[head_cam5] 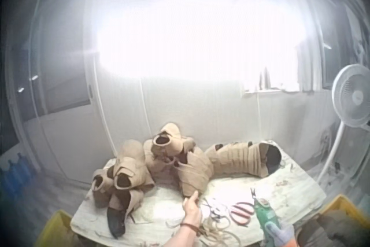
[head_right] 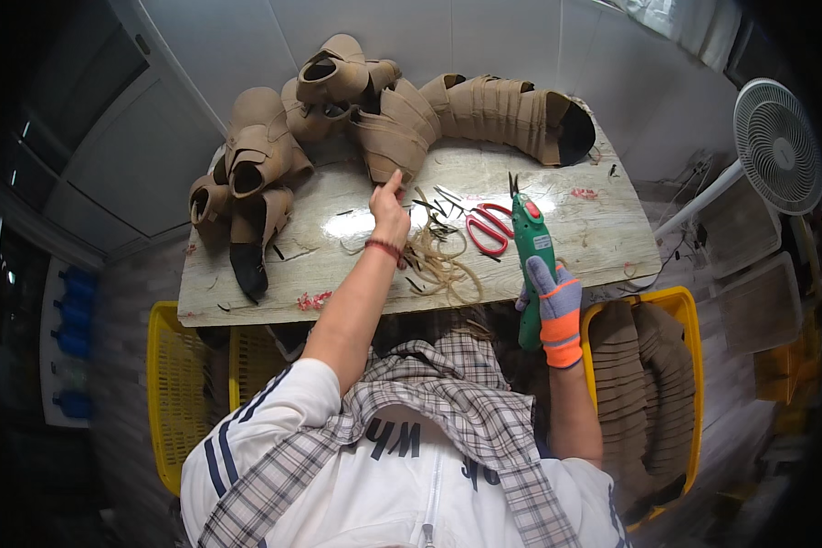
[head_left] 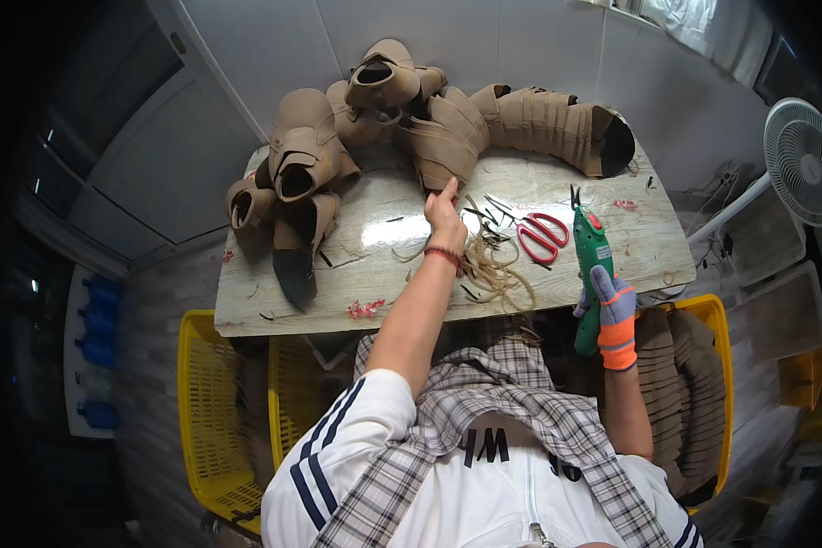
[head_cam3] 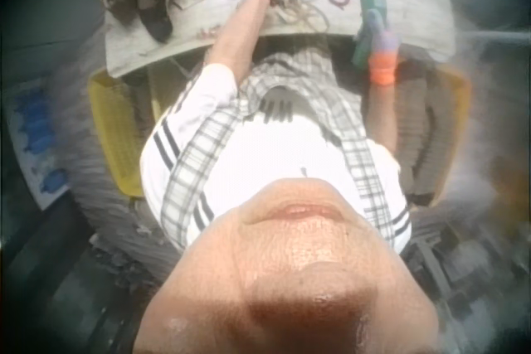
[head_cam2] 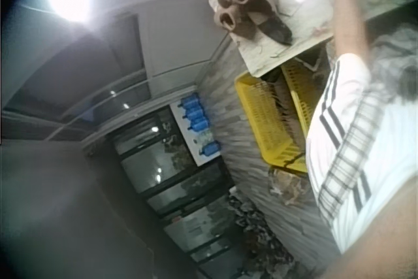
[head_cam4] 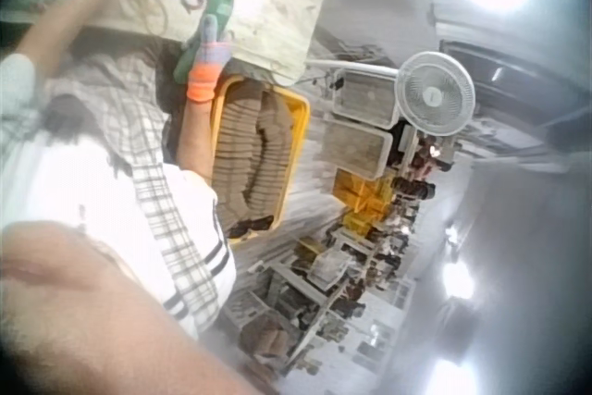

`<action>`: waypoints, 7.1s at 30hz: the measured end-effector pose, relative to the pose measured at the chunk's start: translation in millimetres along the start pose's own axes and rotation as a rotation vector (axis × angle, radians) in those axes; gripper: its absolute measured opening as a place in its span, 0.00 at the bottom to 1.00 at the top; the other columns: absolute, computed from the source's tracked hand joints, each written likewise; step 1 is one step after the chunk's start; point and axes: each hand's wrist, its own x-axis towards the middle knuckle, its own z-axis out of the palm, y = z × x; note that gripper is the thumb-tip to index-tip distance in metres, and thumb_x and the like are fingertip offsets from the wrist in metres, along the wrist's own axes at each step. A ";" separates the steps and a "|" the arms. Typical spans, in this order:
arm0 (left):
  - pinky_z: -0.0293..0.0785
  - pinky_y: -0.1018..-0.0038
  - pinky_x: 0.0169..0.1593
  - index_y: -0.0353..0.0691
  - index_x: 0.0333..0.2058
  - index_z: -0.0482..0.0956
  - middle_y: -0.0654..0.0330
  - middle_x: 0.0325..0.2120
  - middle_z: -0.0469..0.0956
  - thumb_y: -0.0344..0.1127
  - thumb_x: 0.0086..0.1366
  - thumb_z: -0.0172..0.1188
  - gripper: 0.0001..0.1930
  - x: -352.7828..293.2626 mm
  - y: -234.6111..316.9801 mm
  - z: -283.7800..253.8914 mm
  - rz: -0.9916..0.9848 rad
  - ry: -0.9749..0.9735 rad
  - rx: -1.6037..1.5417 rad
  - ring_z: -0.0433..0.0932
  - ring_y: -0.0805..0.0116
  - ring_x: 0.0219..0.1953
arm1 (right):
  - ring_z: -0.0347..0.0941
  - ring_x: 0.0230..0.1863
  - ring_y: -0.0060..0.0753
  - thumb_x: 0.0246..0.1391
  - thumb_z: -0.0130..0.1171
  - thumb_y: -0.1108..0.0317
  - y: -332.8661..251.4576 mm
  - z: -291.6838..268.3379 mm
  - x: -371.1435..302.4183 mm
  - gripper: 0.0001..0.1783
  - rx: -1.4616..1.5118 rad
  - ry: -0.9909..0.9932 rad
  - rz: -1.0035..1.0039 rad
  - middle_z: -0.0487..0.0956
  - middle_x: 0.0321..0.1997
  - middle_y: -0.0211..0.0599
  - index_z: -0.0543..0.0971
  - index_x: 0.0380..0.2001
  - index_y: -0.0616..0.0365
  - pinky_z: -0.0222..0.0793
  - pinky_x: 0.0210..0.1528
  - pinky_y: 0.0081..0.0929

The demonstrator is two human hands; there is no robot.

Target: The person trims excess material from shoe uppers using scissors and a green handheld tool. They handle each upper individually, cut along edges, and place finished pieces into a yellow basket.

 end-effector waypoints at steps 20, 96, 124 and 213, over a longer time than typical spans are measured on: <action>0.73 0.56 0.55 0.34 0.45 0.74 0.52 0.47 0.76 0.32 0.66 0.52 0.12 -91.5 240.6 -72.4 -0.486 -0.250 -0.279 0.76 0.58 0.49 | 0.77 0.23 0.37 0.36 0.75 0.53 18.6 20.6 -27.0 0.26 -0.851 0.059 -0.613 0.80 0.23 0.41 0.80 0.35 0.58 0.72 0.28 0.29; 0.71 0.57 0.39 0.27 0.33 0.79 0.44 0.30 0.77 0.18 0.53 0.55 0.08 -156.8 159.2 -70.3 1.174 -1.087 1.320 0.75 0.43 0.35 | 0.68 0.15 0.22 0.53 0.62 0.49 -47.9 56.3 -22.6 0.21 -0.028 -0.171 -0.018 0.72 0.17 0.29 0.75 0.26 0.59 0.63 0.20 0.19; 0.75 0.61 0.53 0.33 0.41 0.76 0.52 0.40 0.79 0.32 0.67 0.53 0.10 -50.6 263.3 69.1 -0.034 -0.513 -0.085 0.78 0.60 0.46 | 0.72 0.18 0.24 0.44 0.72 0.55 -28.2 16.8 -3.7 0.22 -0.527 0.098 -0.409 0.78 0.20 0.33 0.78 0.33 0.61 0.67 0.22 0.22; 0.69 0.66 0.55 0.31 0.57 0.63 0.47 0.53 0.67 0.27 0.61 0.56 0.25 -91.5 167.7 -5.4 0.779 -0.833 0.760 0.70 0.53 0.51 | 0.67 0.17 0.22 0.54 0.61 0.50 -62.6 45.6 -3.8 0.22 0.042 -0.113 -0.188 0.71 0.17 0.30 0.74 0.29 0.61 0.63 0.22 0.20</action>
